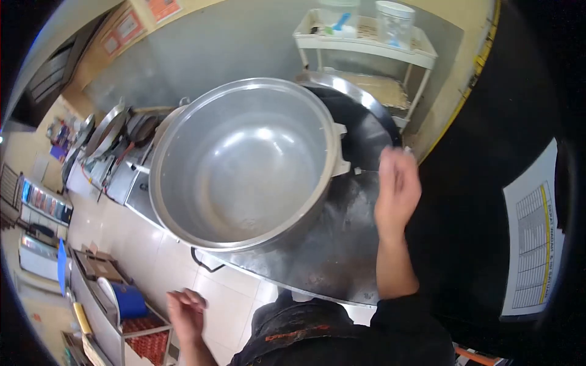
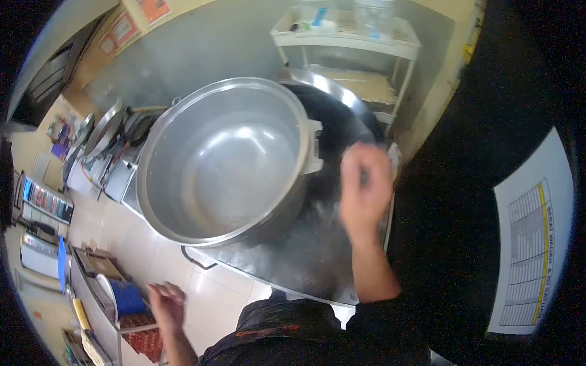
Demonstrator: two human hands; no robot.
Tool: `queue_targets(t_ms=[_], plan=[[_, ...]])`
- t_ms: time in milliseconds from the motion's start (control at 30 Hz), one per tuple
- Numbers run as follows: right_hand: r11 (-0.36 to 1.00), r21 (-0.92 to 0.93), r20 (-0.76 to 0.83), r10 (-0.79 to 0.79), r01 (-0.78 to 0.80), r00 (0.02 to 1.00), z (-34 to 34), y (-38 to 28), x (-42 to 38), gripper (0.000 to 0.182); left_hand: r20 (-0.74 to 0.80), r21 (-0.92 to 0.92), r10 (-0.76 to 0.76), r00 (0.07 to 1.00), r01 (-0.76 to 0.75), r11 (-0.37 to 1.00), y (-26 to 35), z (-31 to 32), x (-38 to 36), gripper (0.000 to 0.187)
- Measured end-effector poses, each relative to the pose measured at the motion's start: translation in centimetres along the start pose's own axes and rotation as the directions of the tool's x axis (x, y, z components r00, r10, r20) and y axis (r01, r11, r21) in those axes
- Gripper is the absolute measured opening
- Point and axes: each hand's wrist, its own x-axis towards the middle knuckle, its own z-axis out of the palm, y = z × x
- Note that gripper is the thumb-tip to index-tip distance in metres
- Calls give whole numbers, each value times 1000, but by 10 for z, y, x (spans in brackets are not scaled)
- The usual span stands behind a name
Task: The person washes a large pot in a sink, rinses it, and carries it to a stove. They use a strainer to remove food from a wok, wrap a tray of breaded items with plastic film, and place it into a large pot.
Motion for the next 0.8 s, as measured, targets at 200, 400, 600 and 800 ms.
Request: queue_targets(t_ms=[200,400,600,800], plan=[[730,646,723,-488,-226,489,96,-151,-155,47,-45,-389,-454,890,403,828,-34,-39,-41,82],[673,737,664,-738,64,124,270,-238,-364,54,194,-637,44,980,92,766,40,-124,-33,81],[966,157,897,-51,207,-440,415,-174,-537,52,-64,-300,256,965,-263,917,133,-353,-112,75],[881,-98,776,359,462,-519,357,-33,-599,26,-539,-85,130,832,-208,974,140,-484,-112,69]])
